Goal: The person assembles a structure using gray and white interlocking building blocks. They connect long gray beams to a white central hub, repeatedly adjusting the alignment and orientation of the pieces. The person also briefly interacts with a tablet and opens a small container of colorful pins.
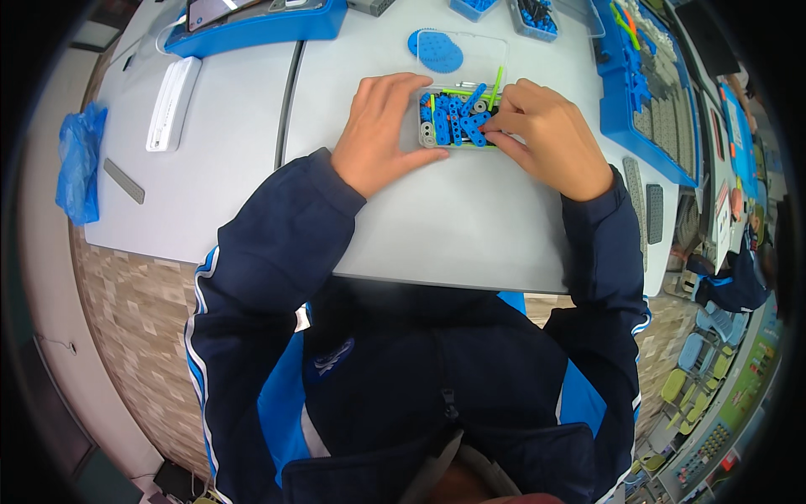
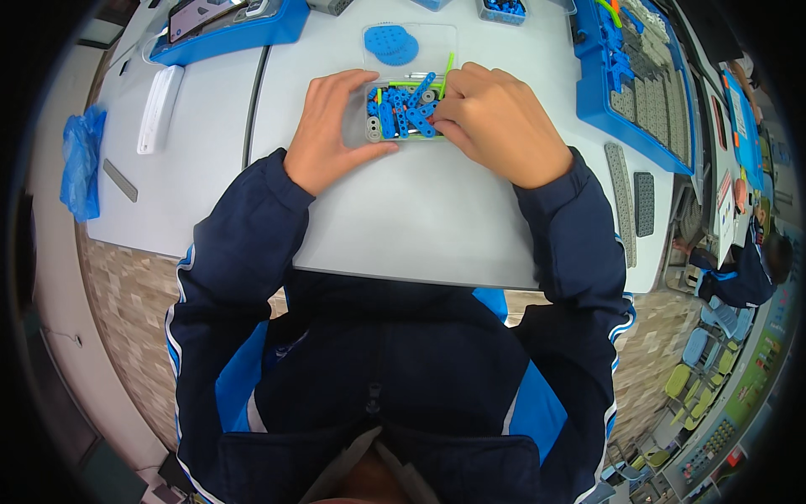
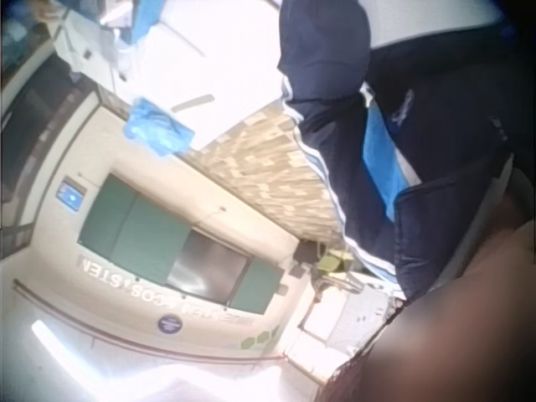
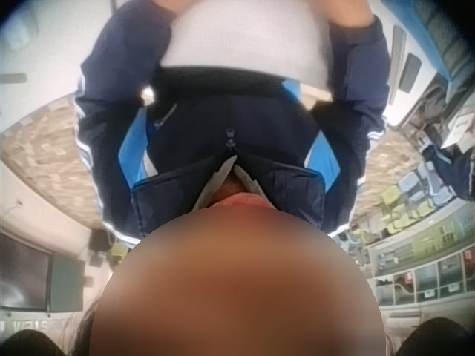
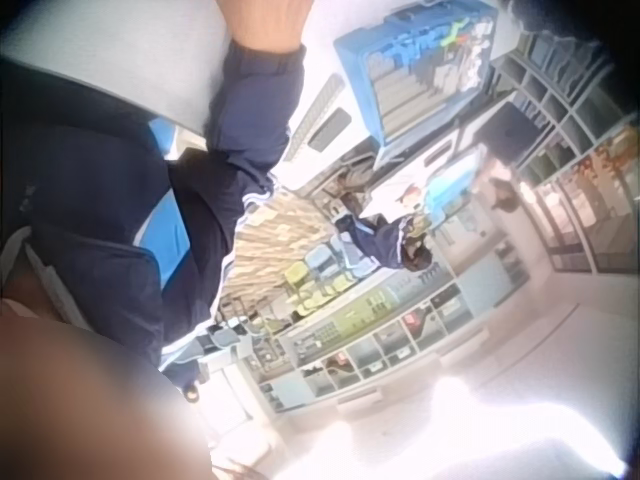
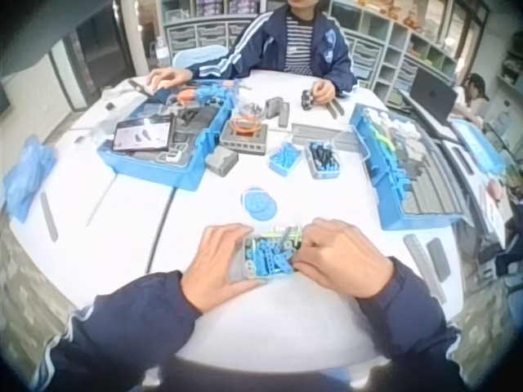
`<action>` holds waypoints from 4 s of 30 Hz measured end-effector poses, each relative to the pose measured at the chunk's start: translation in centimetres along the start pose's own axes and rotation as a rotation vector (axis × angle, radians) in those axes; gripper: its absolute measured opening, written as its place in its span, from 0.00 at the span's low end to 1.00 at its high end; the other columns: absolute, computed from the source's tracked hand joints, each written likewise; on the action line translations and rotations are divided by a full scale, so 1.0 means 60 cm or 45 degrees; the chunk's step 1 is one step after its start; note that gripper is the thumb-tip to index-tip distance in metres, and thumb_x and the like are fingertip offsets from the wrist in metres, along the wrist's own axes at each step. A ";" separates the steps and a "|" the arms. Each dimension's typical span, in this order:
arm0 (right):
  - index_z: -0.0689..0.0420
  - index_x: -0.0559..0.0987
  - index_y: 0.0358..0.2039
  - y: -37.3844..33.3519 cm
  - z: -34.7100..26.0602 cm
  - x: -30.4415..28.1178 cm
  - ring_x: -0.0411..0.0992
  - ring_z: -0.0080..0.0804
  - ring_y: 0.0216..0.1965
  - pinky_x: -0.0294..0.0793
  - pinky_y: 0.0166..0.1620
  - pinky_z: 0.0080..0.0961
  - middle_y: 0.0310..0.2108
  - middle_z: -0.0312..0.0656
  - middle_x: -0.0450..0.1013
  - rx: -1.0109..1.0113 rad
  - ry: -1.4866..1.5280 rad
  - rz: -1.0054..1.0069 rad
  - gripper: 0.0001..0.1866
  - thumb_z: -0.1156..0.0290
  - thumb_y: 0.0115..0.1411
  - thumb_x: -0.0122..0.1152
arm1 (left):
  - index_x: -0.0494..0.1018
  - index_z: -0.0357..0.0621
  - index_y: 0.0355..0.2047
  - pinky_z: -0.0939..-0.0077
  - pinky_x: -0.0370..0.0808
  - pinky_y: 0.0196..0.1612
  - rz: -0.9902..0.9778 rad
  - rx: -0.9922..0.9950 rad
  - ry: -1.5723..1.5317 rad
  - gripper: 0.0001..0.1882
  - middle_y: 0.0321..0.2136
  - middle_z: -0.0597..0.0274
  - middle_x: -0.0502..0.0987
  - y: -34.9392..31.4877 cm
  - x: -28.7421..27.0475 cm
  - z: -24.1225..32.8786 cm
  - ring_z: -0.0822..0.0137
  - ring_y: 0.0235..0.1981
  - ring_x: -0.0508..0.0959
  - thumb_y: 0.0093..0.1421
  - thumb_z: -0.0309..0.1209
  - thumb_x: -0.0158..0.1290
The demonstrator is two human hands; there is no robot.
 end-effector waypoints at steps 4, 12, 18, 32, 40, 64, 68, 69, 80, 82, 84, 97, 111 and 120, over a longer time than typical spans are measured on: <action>0.58 0.83 0.25 0.012 -0.006 0.015 0.72 0.38 0.32 0.72 0.34 0.33 0.26 0.38 0.70 -0.015 -0.167 -0.101 0.05 0.73 0.47 0.71 | 0.64 0.42 0.60 0.59 0.66 0.62 0.001 -0.013 -0.005 0.44 0.55 0.51 0.68 -0.001 0.000 0.000 0.50 0.58 0.64 0.46 0.40 0.73; 0.58 0.79 0.23 0.028 0.002 0.029 0.74 0.39 0.33 0.75 0.35 0.33 0.27 0.40 0.71 0.019 -0.045 -0.195 0.06 0.75 0.45 0.70 | 0.64 0.41 0.60 0.60 0.66 0.61 0.016 -0.005 -0.008 0.44 0.55 0.51 0.68 -0.001 -0.002 -0.001 0.50 0.57 0.64 0.46 0.39 0.73; 0.58 0.78 0.27 0.024 0.013 -0.019 0.74 0.35 0.30 0.73 0.33 0.28 0.28 0.38 0.71 0.009 0.138 -0.097 0.07 0.78 0.46 0.68 | 0.64 0.39 0.60 0.60 0.66 0.62 -0.010 -0.047 -0.016 0.44 0.55 0.50 0.68 -0.002 0.001 -0.005 0.50 0.58 0.64 0.45 0.40 0.73; 0.62 0.82 0.41 0.002 0.071 -0.132 0.78 0.23 0.34 0.70 0.34 0.15 0.34 0.37 0.80 0.278 0.968 0.350 0.06 0.77 0.64 0.63 | 0.63 0.38 0.61 0.59 0.65 0.63 -0.048 -0.081 -0.037 0.44 0.57 0.49 0.68 0.000 0.000 -0.006 0.49 0.58 0.64 0.46 0.39 0.72; 0.64 0.81 0.41 -0.043 0.164 -0.074 0.78 0.22 0.36 0.69 0.34 0.16 0.37 0.42 0.81 0.683 0.870 0.405 0.07 0.76 0.65 0.61 | 0.65 0.41 0.60 0.61 0.68 0.58 -0.019 -0.083 -0.069 0.43 0.52 0.54 0.72 0.004 -0.007 -0.015 0.55 0.53 0.69 0.45 0.33 0.73; 0.56 0.85 0.37 -0.094 0.194 0.049 0.70 0.26 0.36 0.71 0.45 0.24 0.33 0.33 0.78 0.733 0.415 0.353 0.06 0.71 0.58 0.68 | 0.59 0.48 0.67 0.76 0.69 0.46 -0.109 -0.298 -0.178 0.56 0.52 0.59 0.75 0.002 -0.022 -0.067 0.68 0.46 0.72 0.39 0.39 0.77; 0.54 0.85 0.38 -0.090 0.188 0.047 0.70 0.26 0.38 0.72 0.44 0.25 0.33 0.34 0.78 0.696 0.459 0.370 0.08 0.69 0.57 0.70 | 0.59 0.48 0.67 0.76 0.68 0.44 -0.114 -0.269 -0.177 0.56 0.52 0.58 0.75 -0.002 -0.026 -0.079 0.69 0.45 0.72 0.39 0.39 0.78; 0.54 0.85 0.39 -0.089 0.186 0.046 0.71 0.26 0.38 0.72 0.44 0.25 0.33 0.34 0.78 0.673 0.469 0.389 0.09 0.69 0.56 0.71 | 0.59 0.47 0.67 0.76 0.68 0.44 -0.117 -0.246 -0.161 0.57 0.52 0.58 0.75 -0.002 -0.026 -0.078 0.69 0.45 0.72 0.39 0.39 0.78; 0.52 0.86 0.36 -0.097 0.191 0.048 0.72 0.30 0.35 0.75 0.41 0.28 0.32 0.35 0.76 0.600 0.346 0.346 0.11 0.68 0.51 0.74 | 0.58 0.45 0.66 0.65 0.71 0.55 -0.151 -0.270 -0.188 0.55 0.50 0.54 0.75 0.001 -0.026 -0.076 0.61 0.47 0.72 0.40 0.39 0.77; 0.53 0.86 0.34 -0.095 0.189 0.047 0.73 0.31 0.35 0.75 0.41 0.29 0.32 0.36 0.76 0.563 0.328 0.359 0.08 0.70 0.52 0.73 | 0.58 0.46 0.67 0.68 0.70 0.52 -0.151 -0.260 -0.170 0.56 0.51 0.56 0.75 0.000 -0.024 -0.077 0.63 0.46 0.72 0.40 0.40 0.77; 0.54 0.85 0.32 -0.091 0.183 0.045 0.73 0.32 0.36 0.75 0.41 0.30 0.32 0.36 0.76 0.494 0.269 0.377 0.06 0.71 0.53 0.72 | 0.58 0.48 0.68 0.76 0.69 0.45 -0.152 -0.244 -0.145 0.57 0.54 0.59 0.74 0.001 -0.025 -0.077 0.68 0.45 0.72 0.39 0.40 0.78; 0.55 0.85 0.41 -0.133 0.238 0.043 0.74 0.21 0.35 0.74 0.41 0.22 0.35 0.33 0.77 0.785 0.756 0.544 0.08 0.70 0.61 0.66 | 0.67 0.48 0.62 0.72 0.69 0.44 0.245 -0.098 -0.286 0.41 0.53 0.60 0.74 0.026 -0.113 -0.028 0.66 0.49 0.73 0.48 0.34 0.72; 0.54 0.87 0.37 -0.115 0.189 0.040 0.73 0.25 0.30 0.75 0.37 0.23 0.31 0.36 0.75 0.633 0.365 0.407 0.10 0.69 0.53 0.74 | 0.70 0.47 0.57 0.73 0.69 0.44 0.396 -0.231 -0.300 0.29 0.49 0.60 0.76 0.007 -0.102 -0.062 0.69 0.46 0.75 0.56 0.30 0.66; 0.56 0.86 0.35 -0.110 0.186 0.044 0.74 0.25 0.29 0.75 0.36 0.23 0.31 0.36 0.76 0.641 0.384 0.413 0.08 0.72 0.54 0.73 | 0.69 0.43 0.58 0.76 0.68 0.46 0.378 -0.261 -0.287 0.28 0.52 0.57 0.75 0.007 -0.103 -0.060 0.71 0.47 0.73 0.58 0.27 0.64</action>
Point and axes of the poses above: each hand's wrist, its own y-axis towards the middle knuckle, its own x-axis out of the palm, z = x × y, the point moved 8 cm from there along y, towards the middle knuckle
